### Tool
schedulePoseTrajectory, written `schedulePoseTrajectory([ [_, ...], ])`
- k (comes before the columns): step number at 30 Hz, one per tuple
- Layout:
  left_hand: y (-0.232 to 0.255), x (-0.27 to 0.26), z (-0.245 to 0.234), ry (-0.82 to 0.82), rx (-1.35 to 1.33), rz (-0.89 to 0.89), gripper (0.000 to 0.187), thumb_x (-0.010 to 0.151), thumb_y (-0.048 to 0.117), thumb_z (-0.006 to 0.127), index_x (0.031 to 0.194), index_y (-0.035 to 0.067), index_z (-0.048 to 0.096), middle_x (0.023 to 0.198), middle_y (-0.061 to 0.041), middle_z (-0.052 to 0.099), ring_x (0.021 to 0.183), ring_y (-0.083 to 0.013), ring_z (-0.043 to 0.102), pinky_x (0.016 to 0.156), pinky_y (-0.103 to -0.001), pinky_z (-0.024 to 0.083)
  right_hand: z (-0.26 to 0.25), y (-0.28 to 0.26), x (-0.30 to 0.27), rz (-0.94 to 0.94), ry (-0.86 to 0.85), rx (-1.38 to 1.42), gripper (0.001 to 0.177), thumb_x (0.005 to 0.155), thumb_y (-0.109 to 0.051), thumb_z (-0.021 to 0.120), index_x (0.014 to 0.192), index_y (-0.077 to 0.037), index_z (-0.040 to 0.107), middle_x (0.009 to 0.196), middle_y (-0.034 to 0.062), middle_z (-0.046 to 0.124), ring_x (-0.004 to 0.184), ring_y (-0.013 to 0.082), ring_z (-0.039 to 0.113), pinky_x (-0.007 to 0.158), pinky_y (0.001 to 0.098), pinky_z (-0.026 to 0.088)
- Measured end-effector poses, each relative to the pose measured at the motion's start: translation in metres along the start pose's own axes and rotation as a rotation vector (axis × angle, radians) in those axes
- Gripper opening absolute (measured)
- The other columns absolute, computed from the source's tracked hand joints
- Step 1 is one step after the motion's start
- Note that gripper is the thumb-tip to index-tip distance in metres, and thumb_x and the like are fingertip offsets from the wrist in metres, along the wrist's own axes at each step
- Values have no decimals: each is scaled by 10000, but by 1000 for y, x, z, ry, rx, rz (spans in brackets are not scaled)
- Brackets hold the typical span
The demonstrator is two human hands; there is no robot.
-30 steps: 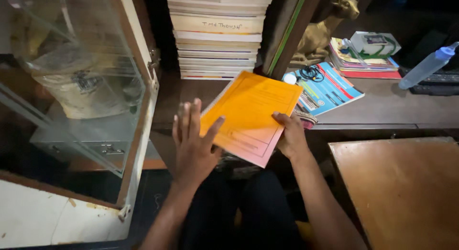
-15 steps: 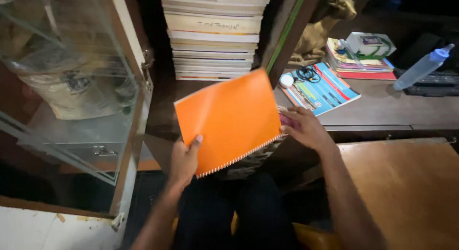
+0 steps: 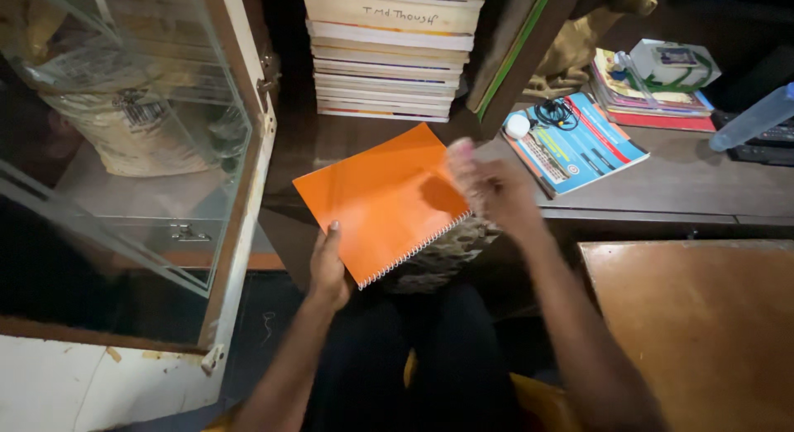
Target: The person wipes the covers of several books and notebooks with a cloth, then stacks them on a shelf. The person handles a zoology textbook, a white notebook, a small colorful book, and an orange notebook, cleaning each before placing it on the shelf.
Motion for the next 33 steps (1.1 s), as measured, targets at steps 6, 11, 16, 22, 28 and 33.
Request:
schedulePoseTrajectory([
  [6, -23, 15, -15, -24, -152, 18, 453, 1047, 331, 445, 1432, 96, 470, 1374, -98, 617, 1220, -252, 632, 1014, -426, 542, 86, -73, -21, -257, -133, -285, 310, 921, -104, 684, 1225, -116, 740, 929, 158, 685, 911, 340, 666, 816, 446, 542],
  [11, -38, 18, -26, -16, -227, -79, 446, 1142, 355, 432, 1471, 56, 470, 1342, -150, 574, 1193, -297, 593, 1019, -479, 505, 159, -116, -83, -468, -254, -239, 318, 933, -104, 648, 1243, -157, 696, 1115, 145, 692, 1013, 346, 666, 844, 458, 544],
  [16, -20, 7, -15, -102, -256, -47, 449, 1065, 307, 432, 1465, 103, 447, 1436, -94, 561, 1292, -276, 568, 1086, -465, 475, 111, -83, -32, -593, -78, -366, 423, 910, -3, 554, 1296, -122, 680, 1253, 149, 705, 1085, 350, 663, 896, 466, 549],
  [22, -11, 5, 4, -144, -206, 18, 507, 1070, 314, 440, 1520, 83, 403, 1490, -88, 535, 1346, -265, 538, 1125, -445, 445, 85, -65, -2, -528, 12, -465, 394, 865, -38, 599, 1251, -33, 673, 1284, 202, 679, 1165, 397, 630, 968, 471, 530],
  [28, -16, 12, -15, 29, -99, -79, 492, 1058, 331, 429, 1488, 92, 432, 1406, -126, 572, 1248, -282, 588, 1052, -470, 495, 185, -106, -39, -610, -219, -364, 427, 931, -91, 620, 1352, -23, 621, 1248, 187, 660, 1163, 361, 653, 1006, 441, 544],
  [33, -10, 14, -14, -9, -63, 14, 464, 1064, 296, 459, 1457, 49, 476, 1378, -117, 612, 1232, -259, 621, 1035, -416, 521, 172, -60, 45, -487, -180, -219, 274, 1053, -142, 554, 1299, -158, 673, 1298, 48, 691, 1207, 233, 666, 1033, 350, 531],
])
Point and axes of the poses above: each hand's wrist, its own x-axis towards the middle knuckle, its own z-axis out of the palm, y = z × x, the point moved 5 cm from there along x, towards the middle knuckle
